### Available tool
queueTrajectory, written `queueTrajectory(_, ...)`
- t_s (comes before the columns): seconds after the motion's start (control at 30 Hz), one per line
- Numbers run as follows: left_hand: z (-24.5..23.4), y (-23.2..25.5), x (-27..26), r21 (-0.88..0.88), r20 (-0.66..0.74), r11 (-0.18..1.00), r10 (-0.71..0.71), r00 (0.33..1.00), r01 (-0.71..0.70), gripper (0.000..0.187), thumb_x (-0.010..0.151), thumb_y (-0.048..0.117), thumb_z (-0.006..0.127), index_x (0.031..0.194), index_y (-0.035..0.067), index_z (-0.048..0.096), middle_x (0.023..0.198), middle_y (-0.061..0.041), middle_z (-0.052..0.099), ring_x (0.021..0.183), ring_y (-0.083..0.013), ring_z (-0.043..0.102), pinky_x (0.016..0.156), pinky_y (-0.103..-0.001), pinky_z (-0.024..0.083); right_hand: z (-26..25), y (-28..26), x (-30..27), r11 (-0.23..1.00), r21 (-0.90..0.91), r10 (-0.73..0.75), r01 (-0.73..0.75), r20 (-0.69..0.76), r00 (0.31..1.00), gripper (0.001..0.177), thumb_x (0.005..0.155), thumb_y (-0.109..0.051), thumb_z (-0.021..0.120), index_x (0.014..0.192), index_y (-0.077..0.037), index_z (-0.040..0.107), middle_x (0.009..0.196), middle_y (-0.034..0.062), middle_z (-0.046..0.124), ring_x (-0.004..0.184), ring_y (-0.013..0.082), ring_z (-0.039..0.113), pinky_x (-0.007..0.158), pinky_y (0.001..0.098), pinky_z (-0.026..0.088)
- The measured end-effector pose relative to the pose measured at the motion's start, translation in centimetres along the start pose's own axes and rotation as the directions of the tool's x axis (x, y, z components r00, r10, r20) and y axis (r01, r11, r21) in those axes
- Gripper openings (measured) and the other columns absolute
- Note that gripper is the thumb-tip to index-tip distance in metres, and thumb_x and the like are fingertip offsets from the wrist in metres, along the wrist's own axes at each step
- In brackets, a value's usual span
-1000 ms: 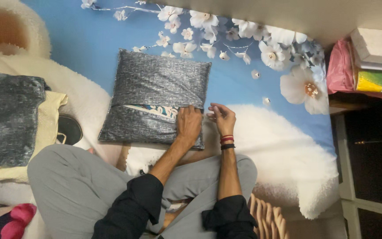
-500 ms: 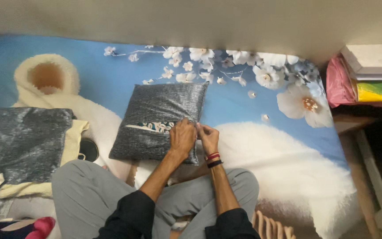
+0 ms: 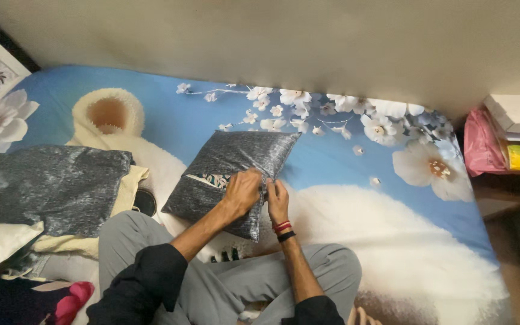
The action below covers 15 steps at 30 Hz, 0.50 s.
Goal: The person sits on a bed and puts a silver pillowcase onto a patterned pillow. They insert the pillow, smooth the fabric, and zip the closure. They repeat the process with a second pillow and a different patterned pillow.
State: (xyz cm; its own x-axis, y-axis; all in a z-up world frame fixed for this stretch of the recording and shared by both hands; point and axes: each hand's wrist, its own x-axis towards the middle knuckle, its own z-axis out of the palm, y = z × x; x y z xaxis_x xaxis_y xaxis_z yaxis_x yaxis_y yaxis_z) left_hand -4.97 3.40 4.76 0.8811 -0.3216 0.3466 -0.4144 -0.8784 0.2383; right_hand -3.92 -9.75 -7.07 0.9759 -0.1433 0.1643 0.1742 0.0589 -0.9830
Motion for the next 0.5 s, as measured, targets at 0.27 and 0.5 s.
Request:
queueTrajectory(0.27, -3.2, -2.8, -0.5, 0.173, 0.167, 0.979, -0.136, 0.977, 0.107, 0.020, 0.078, -0.013, 0.059, 0.095, -0.005, 0.068, 0.105, -0.027, 0.067, 0.072, -0.0355, 0.074, 0.054, -0.041, 0.063, 0.1, -4.0, -1.7, 0.990, -0.128, -0.063, 0.065, 0.018, 0.998, 0.035, 0.105, -0.025, 0.060, 0.079, -0.003, 0.052, 0.064, -0.0019, 0.047, 0.061, 0.0065, 0.040, 0.052, 0.0287, 0.034)
queueTrajectory(0.5, -4.3, -12.1, -2.8, 0.177, 0.055, 0.955, -0.253, 0.966, 0.240, 0.014, 0.082, 0.012, 0.076, 0.088, 0.000, 0.072, 0.098, -0.022, 0.070, 0.083, -0.0422, 0.071, 0.074, -0.051, 0.057, -2.2, -1.1, -1.3, 0.999, -0.014, -0.033, 0.034, 0.047, 0.998, 0.029, 0.104, -0.023, 0.061, 0.081, -0.005, 0.055, 0.071, -0.0070, 0.045, 0.067, 0.0046, 0.039, 0.056, 0.0258, 0.034)
